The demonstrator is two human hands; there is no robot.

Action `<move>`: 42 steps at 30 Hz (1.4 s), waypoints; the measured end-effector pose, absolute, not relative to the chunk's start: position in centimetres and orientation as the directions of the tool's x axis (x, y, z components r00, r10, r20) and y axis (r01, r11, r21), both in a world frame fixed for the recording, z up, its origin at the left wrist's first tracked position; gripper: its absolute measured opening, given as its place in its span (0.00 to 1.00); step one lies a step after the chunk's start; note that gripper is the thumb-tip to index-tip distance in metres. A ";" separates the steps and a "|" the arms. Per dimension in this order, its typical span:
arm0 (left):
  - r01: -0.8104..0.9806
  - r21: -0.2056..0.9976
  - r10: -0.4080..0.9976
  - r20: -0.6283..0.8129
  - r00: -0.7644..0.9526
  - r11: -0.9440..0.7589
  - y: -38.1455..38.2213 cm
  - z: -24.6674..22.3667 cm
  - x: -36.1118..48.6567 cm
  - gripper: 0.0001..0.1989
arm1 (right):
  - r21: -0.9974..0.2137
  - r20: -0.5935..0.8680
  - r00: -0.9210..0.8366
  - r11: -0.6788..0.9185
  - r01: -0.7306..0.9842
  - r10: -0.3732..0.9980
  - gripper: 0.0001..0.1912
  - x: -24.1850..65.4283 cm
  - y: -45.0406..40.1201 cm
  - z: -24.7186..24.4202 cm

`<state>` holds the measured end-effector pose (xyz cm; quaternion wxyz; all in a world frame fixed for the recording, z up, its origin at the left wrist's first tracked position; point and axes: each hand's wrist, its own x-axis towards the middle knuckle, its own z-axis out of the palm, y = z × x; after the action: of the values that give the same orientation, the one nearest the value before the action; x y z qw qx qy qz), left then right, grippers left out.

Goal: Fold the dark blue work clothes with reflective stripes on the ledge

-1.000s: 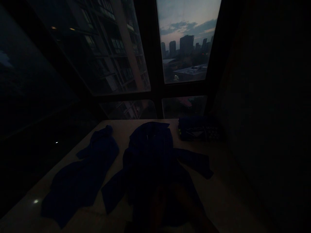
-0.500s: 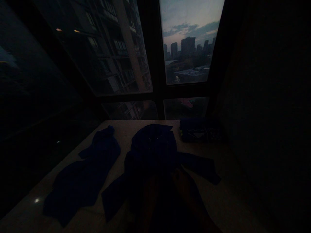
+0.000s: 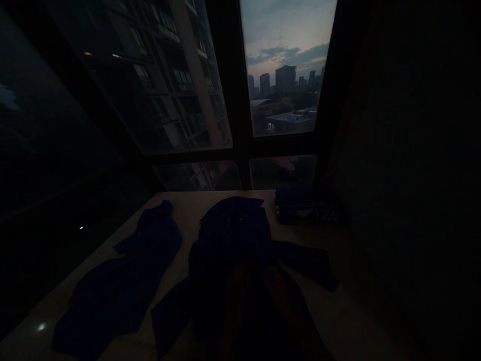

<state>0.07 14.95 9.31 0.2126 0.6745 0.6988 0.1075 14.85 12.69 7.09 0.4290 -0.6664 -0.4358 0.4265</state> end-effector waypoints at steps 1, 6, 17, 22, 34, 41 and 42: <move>0.871 0.484 0.989 -0.145 -0.011 0.081 15.0 9.5 0.0 0.18 | -0.939 -0.201 0.263 -0.262 0.223 0.944 0.16 14.6 12.8 7.2; 0.592 0.758 0.960 -0.179 -0.214 0.273 14.5 10.4 -1.2 0.17 | -0.915 -0.081 0.335 -0.204 0.349 0.939 0.17 13.7 12.9 8.5; 0.621 0.759 0.973 -0.066 -0.223 0.194 11.4 9.9 -0.4 0.17 | -0.845 0.094 -0.019 0.089 0.528 0.995 0.16 12.2 11.8 8.6; 0.644 0.745 0.980 -0.067 -0.189 0.175 11.0 8.8 -1.0 0.18 | -0.934 0.036 0.115 -0.007 0.357 0.993 0.16 12.7 12.2 8.0; 0.612 0.768 0.978 -0.093 -0.186 0.189 10.5 8.8 -0.2 0.20 | -0.985 -0.080 0.083 -0.091 0.144 0.993 0.18 12.2 11.7 7.0; 0.557 0.798 0.967 -0.125 -0.220 0.230 10.6 9.5 0.3 0.19 | -0.978 -0.075 0.040 -0.081 0.191 0.996 0.20 12.8 11.3 6.7; 0.539 0.809 0.966 -0.134 -0.220 0.235 10.6 9.5 0.4 0.18 | -0.976 -0.066 0.029 -0.070 0.206 0.997 0.20 12.8 11.1 6.6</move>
<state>0.37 10.61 9.49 0.3323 0.5285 0.7120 0.3213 12.80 11.14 6.60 0.4333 -0.5715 -0.5264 0.4566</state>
